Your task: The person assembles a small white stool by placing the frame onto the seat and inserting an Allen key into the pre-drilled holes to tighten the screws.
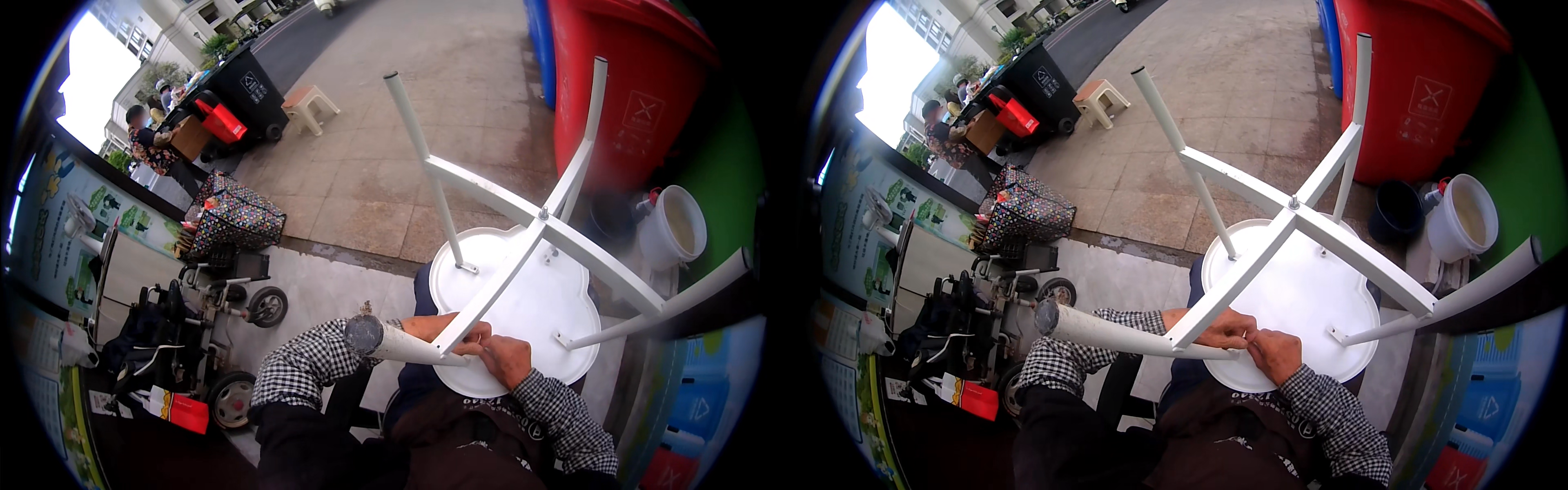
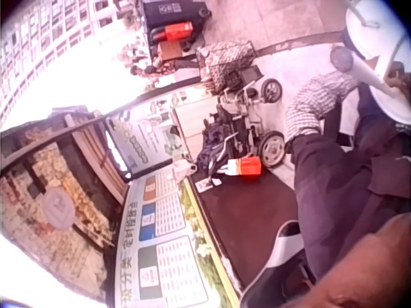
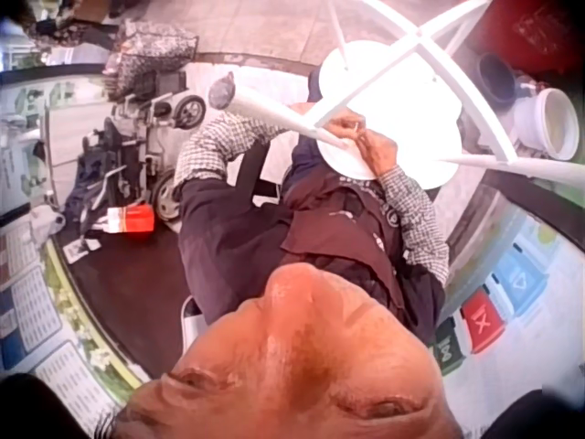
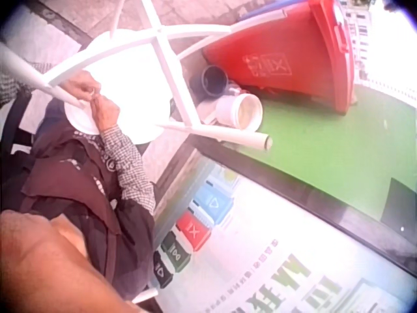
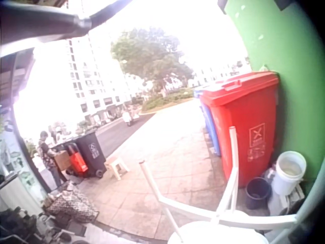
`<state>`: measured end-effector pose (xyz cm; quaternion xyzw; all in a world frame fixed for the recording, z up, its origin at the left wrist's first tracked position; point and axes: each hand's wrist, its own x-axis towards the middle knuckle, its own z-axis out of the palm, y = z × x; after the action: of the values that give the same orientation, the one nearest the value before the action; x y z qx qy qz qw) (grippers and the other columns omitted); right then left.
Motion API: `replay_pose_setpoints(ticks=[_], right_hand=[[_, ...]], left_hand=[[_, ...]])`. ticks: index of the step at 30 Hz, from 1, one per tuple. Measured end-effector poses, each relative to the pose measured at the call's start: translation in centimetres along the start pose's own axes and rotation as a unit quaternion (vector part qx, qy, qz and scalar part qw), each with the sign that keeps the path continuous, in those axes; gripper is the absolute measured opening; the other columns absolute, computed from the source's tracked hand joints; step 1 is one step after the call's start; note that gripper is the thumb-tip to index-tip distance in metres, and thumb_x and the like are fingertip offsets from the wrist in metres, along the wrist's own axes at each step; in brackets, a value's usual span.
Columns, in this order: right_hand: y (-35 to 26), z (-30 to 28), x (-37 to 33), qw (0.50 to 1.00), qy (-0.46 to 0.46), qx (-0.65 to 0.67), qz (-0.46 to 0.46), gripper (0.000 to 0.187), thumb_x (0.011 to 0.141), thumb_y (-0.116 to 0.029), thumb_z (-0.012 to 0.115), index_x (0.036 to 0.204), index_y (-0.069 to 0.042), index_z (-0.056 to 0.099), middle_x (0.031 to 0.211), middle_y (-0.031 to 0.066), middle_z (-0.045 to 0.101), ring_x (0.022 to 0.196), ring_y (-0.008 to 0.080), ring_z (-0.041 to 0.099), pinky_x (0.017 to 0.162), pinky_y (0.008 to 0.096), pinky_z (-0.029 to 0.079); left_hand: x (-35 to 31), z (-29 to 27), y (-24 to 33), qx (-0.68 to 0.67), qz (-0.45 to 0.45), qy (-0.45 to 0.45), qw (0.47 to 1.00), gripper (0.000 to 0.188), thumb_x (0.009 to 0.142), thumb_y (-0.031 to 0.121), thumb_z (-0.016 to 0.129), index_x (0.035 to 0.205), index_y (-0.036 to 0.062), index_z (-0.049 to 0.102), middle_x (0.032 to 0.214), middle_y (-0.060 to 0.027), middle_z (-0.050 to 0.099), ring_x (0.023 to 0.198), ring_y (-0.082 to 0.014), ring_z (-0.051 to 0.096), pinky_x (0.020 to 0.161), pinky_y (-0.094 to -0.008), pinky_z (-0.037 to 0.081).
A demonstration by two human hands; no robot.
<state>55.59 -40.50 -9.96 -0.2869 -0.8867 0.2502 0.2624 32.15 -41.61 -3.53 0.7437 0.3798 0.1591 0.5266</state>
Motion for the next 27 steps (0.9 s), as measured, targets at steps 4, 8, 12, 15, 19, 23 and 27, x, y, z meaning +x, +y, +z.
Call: replay_pose_setpoints(ticks=[4, 8, 12, 15, 19, 23, 27], right_hand=[[-0.2, -0.1, 0.2, 1.000, -0.015, 0.008, -0.004, 0.012, 0.089, -0.018, 0.076, 0.094, -0.011, 0.068, 0.078, 0.0065, 0.070, 0.069, 0.0279, 0.070, 0.062, 0.0415, 0.056], [-0.6, -0.5, 0.3, 1.000, -0.013, 0.014, -0.003, 0.010, 0.091, -0.017, 0.075, 0.097, -0.012, 0.068, 0.077, 0.0059, 0.070, 0.071, 0.0268, 0.071, 0.062, 0.0413, 0.056], [-0.4, -0.3, 0.3, 0.999, -0.035, -0.012, 0.009, 0.013, 0.090, -0.019, 0.075, 0.101, -0.013, 0.070, 0.079, 0.0064, 0.071, 0.071, 0.0271, 0.071, 0.063, 0.0416, 0.056], [-0.6, -0.5, 0.3, 0.999, -0.033, 0.004, 0.006, 0.018, 0.090, -0.020, 0.076, 0.106, -0.014, 0.071, 0.079, 0.0067, 0.071, 0.072, 0.0274, 0.071, 0.063, 0.0420, 0.056], [0.1, 0.0, 0.1, 0.998, -0.061, -0.007, 0.009, 0.023, 0.090, -0.023, 0.075, 0.111, -0.015, 0.069, 0.080, 0.0071, 0.071, 0.072, 0.0289, 0.071, 0.063, 0.0432, 0.056], [0.5, 0.0, -0.3, 0.998, -0.053, -0.004, 0.018, 0.026, 0.092, -0.025, 0.073, 0.113, -0.014, 0.063, 0.082, 0.0077, 0.071, 0.072, 0.0310, 0.070, 0.063, 0.0443, 0.055], [1.1, 0.9, -0.4, 0.998, -0.064, -0.015, 0.013, 0.031, 0.093, -0.027, 0.073, 0.117, -0.013, 0.058, 0.084, 0.0073, 0.071, 0.071, 0.0324, 0.070, 0.062, 0.0442, 0.055]], left_hand=[[-0.6, -2.0, 2.2, -0.021, -0.066, -0.080, 0.994, 0.025, 0.096, 0.022, 0.065, 0.109, 0.0009, 0.063, 0.092, -0.0116, 0.064, 0.087, -0.0222, 0.061, 0.082, -0.0368, 0.051], [-0.4, -2.4, 2.1, 0.050, -0.021, -0.080, 0.995, 0.032, 0.093, 0.025, 0.070, 0.115, 0.0012, 0.069, 0.091, -0.0147, 0.067, 0.088, -0.0281, 0.065, 0.083, -0.0399, 0.053], [-0.6, -1.8, -0.4, 0.132, 0.125, -0.007, 0.983, 0.033, 0.094, 0.026, 0.074, 0.119, 0.0043, 0.070, 0.095, -0.0154, 0.069, 0.090, -0.0317, 0.067, 0.084, -0.0412, 0.054], [-0.3, -1.3, 0.3, 0.157, 0.100, -0.026, 0.982, 0.032, 0.097, 0.026, 0.073, 0.120, 0.0044, 0.068, 0.098, -0.0151, 0.070, 0.091, -0.0322, 0.067, 0.085, -0.0411, 0.055], [0.8, -0.5, 0.0, 0.198, 0.096, -0.041, 0.975, 0.026, 0.099, 0.023, 0.070, 0.117, 0.0041, 0.066, 0.099, -0.0148, 0.070, 0.092, -0.0323, 0.068, 0.086, -0.0421, 0.056], [1.5, -0.3, 0.7, 0.144, 0.138, 0.008, 0.980, 0.025, 0.099, 0.022, 0.068, 0.119, 0.0080, 0.065, 0.095, -0.0148, 0.073, 0.088, -0.0327, 0.074, 0.079, -0.0446, 0.059], [1.9, -0.3, 2.1, 0.167, 0.025, -0.009, 0.986, 0.010, 0.099, 0.013, 0.063, 0.106, 0.0060, 0.061, 0.076, -0.0167, 0.070, 0.068, -0.0346, 0.071, 0.064, -0.0426, 0.056]])
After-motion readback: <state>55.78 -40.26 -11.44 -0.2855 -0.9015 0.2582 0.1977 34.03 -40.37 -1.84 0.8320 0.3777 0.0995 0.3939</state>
